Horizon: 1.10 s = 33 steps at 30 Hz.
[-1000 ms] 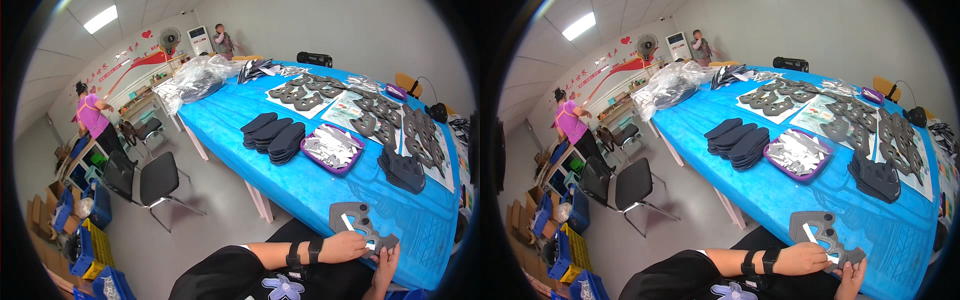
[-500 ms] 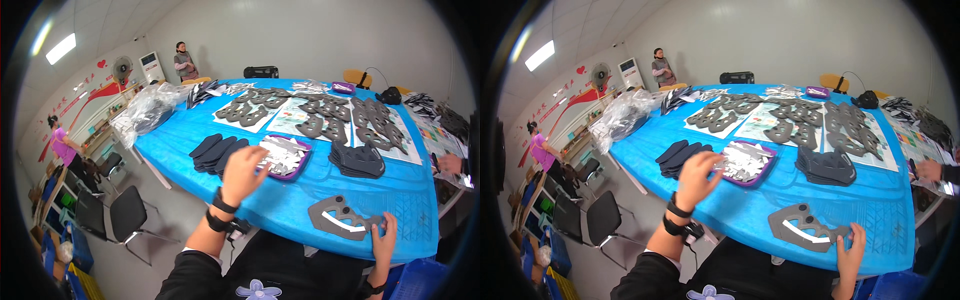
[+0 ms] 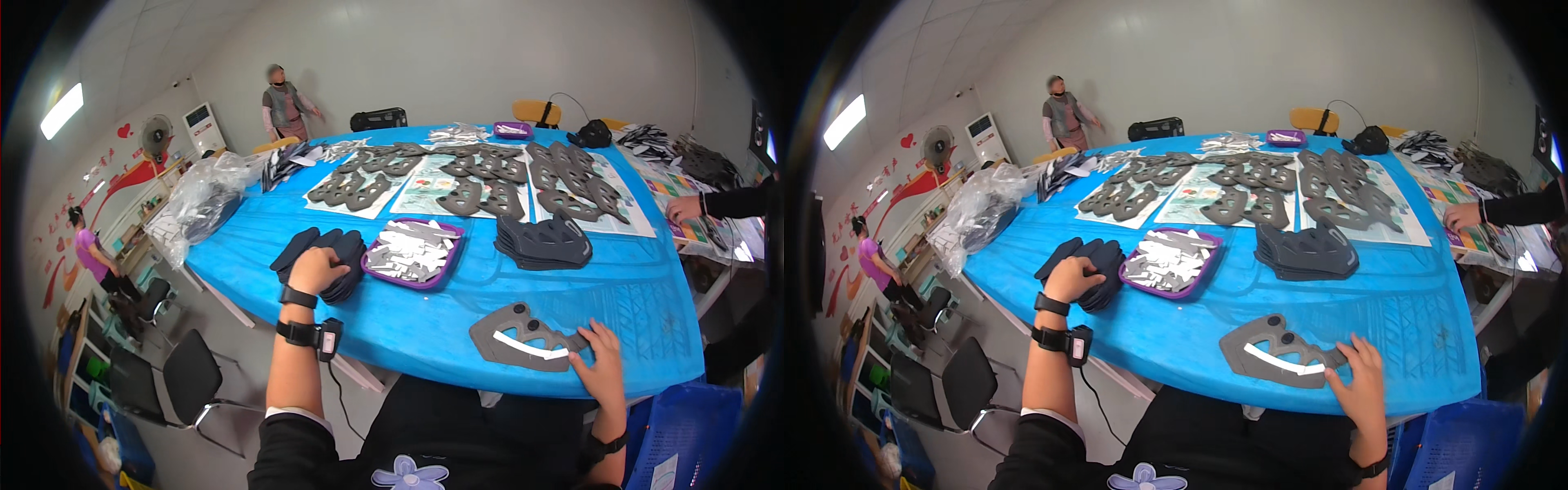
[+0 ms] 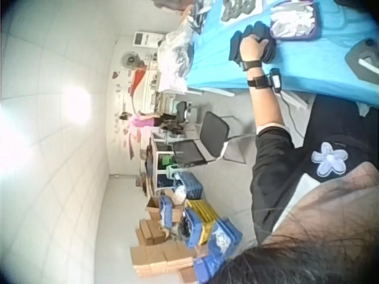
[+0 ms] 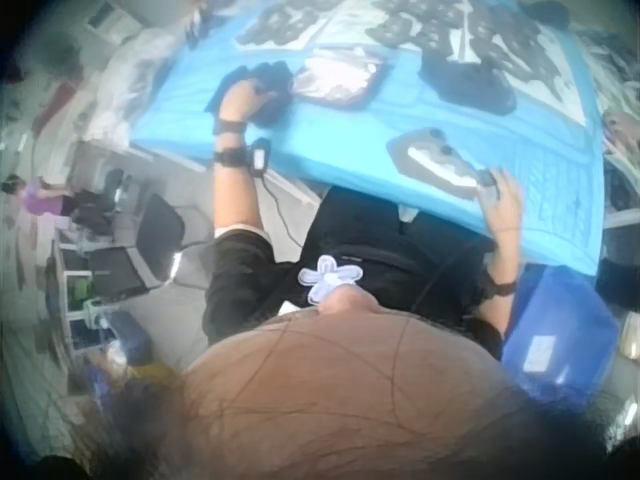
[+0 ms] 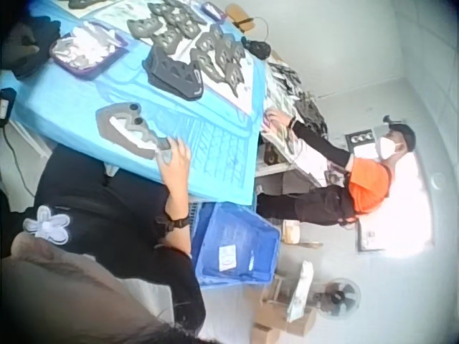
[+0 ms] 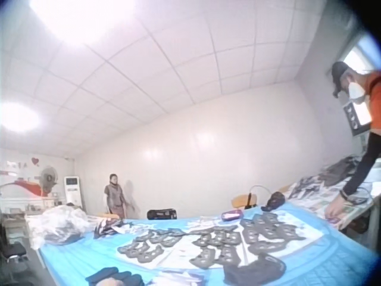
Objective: Manually assembling and aligning pre-cut shoe components on a workbench.
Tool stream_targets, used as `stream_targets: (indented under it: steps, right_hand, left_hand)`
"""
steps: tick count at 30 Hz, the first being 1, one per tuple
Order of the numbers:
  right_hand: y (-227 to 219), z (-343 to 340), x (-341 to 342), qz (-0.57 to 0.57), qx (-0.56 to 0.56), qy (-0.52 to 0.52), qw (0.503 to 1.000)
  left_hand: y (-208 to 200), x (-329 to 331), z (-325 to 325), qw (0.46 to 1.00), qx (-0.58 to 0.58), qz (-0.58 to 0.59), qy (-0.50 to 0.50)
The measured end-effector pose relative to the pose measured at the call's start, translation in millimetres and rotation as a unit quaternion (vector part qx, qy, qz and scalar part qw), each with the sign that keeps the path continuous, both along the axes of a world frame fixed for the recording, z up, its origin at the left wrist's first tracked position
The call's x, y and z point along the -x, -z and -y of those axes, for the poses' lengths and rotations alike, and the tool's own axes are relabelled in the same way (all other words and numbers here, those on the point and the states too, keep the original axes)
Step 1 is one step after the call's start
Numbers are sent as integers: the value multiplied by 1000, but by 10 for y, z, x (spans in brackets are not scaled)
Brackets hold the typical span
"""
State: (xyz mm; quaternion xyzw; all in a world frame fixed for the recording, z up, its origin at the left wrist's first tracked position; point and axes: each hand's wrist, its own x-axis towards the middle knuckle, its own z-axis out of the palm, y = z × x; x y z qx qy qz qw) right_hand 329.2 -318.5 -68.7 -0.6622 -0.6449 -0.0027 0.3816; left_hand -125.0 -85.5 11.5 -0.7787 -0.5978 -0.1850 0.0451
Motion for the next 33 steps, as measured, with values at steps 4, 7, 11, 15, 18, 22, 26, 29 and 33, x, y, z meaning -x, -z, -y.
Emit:
stream_targets:
  steps: [4, 7, 11, 15, 18, 22, 26, 29, 33]
  right_hand:
    - [32, 20, -19, 44, 33, 9, 998]
    - [37, -18, -30, 26, 56, -4, 998]
    - [5, -68, 28, 68, 64, -34, 995]
    - [-19, -59, 80, 117, 78, -40, 989]
    - [5, -77, 80, 106, 91, -40, 989]
    - [12, -98, 80, 96, 68, -73, 990]
    - [-127, -35, 92, 77, 96, -78, 989]
    - [-167, -85, 117, 56, 111, -96, 988]
    - [-179, -147, 108, 65, 117, -151, 979]
  left_hand:
    - [-30, 62, -103, 997, 26, 69, 25]
    - [-21, 26, -99, 996, 5, 94, 1]
    - [27, 129, -129, 989, 9, 143, -33]
    - [64, 56, -9, 998, -5, 69, 8]
    - [83, 85, -30, 997, -1, 76, 9]
    - [36, 62, 23, 991, -9, 129, 28]
    - [55, 80, -4, 988, -94, 116, 49]
    - [-40, -26, 99, 972, -189, 137, 5]
    - [-334, -438, 444, 906, -330, 250, 89]
